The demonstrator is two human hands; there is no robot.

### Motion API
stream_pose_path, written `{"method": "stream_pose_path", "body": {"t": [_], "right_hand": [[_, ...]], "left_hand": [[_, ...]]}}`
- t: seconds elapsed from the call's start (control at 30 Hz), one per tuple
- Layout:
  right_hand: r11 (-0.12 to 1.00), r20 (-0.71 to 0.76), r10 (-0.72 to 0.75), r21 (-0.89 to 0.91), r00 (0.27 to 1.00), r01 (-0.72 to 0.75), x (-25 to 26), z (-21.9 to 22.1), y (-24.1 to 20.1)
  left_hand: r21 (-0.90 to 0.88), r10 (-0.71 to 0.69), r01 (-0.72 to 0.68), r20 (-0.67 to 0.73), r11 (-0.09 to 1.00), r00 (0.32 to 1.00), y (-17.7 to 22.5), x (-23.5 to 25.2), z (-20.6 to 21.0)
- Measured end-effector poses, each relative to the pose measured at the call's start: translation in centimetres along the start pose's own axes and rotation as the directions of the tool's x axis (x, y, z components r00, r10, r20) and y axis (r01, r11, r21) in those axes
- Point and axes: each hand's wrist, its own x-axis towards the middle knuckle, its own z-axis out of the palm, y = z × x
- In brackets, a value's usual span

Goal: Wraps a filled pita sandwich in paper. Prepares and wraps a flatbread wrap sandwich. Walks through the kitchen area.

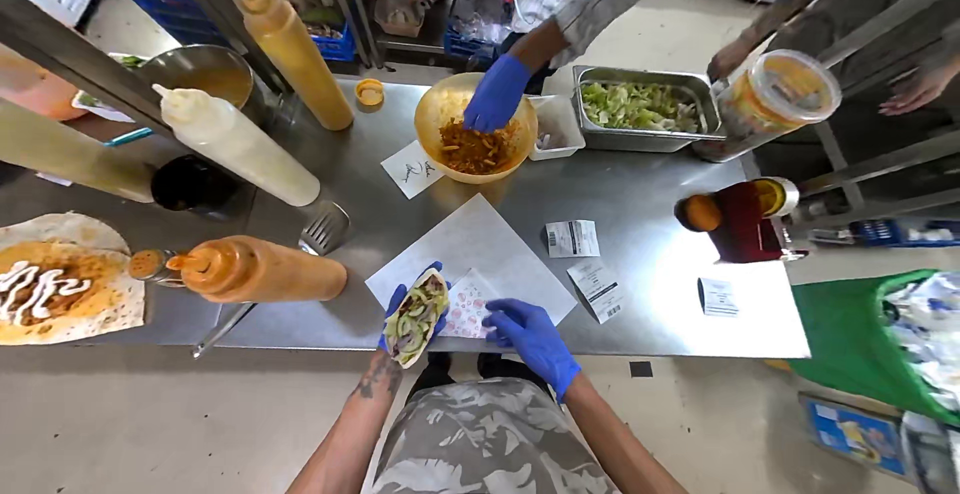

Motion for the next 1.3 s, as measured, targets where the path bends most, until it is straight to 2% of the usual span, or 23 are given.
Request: {"method": "stream_pose_path", "body": {"t": [0.07, 0.17, 0.27, 0.4, 0.57, 0.73, 0.8, 0.93, 1.07, 1.13, 1.2, 1.3], "right_hand": [[0.998, -0.084, -0.058, 0.009, 0.995, 0.059, 0.0, 0.8, -2.6], [1.0, -0.058, 0.002, 0.014, 0.998, -0.002, 0.5, 1.5, -5.5], [0.992, -0.081, 0.004, -0.122, 0.997, -0.014, 1.0, 1.7, -6.3], [0.968, -0.127, -0.059, -0.25, 0.99, 0.025, 0.9, 1.9, -6.5], [0.941, -0.155, -0.116, -0.334, 0.981, 0.059, 1.4, 2.4, -6.5], [0.881, -0.153, -0.2, -0.46, 0.968, 0.109, 1.8, 2.0, -6.0], [0.855, -0.141, -0.214, -0.505, 0.967, 0.116, 2.3, 1.7, -5.7], [0.849, -0.135, -0.216, -0.515, 0.967, 0.118, 2.5, 0.4, -4.9], [0.901, -0.108, -0.186, -0.415, 0.977, 0.126, 1.7, -1.8, -4.4], [0.924, -0.089, -0.169, -0.36, 0.982, 0.126, 1.4, -3.0, -3.7], [0.924, -0.059, -0.169, -0.356, 0.984, 0.138, 1.4, -4.1, -2.9], [0.896, 0.0, -0.19, -0.409, 0.982, 0.173, 2.5, -5.1, -1.0]], "left_hand": [[0.033, 0.025, -0.02, -0.175, 0.999, 0.984, -1.1, 2.2, 5.5], [0.02, 0.099, -0.097, -0.24, 0.995, 0.966, -3.8, 4.4, 7.7], [0.034, 0.147, -0.146, -0.398, 0.989, 0.905, -4.9, 5.7, 11.3], [0.017, 0.174, -0.184, -0.413, 0.983, 0.894, -5.8, 6.1, 11.7], [0.279, 0.38, -0.271, -0.495, 0.921, 0.781, -6.8, 7.2, 11.5], [0.511, 0.449, -0.16, -0.514, 0.845, 0.731, -7.7, 6.6, 11.5], [0.525, 0.43, -0.129, -0.504, 0.841, 0.749, -8.0, 6.2, 11.0], [0.385, 0.307, -0.102, -0.521, 0.917, 0.796, -8.0, 6.0, 11.0], [0.522, 0.207, 0.018, -0.368, 0.853, 0.907, -6.7, 4.5, 10.7], [0.608, 0.149, 0.114, -0.365, 0.785, 0.919, -5.3, 2.5, 10.6], [0.651, 0.162, 0.208, -0.461, 0.73, 0.872, -4.2, -0.4, 10.3], [0.53, 0.159, 0.31, -0.664, 0.789, 0.731, -3.7, -4.9, 9.0]]}}
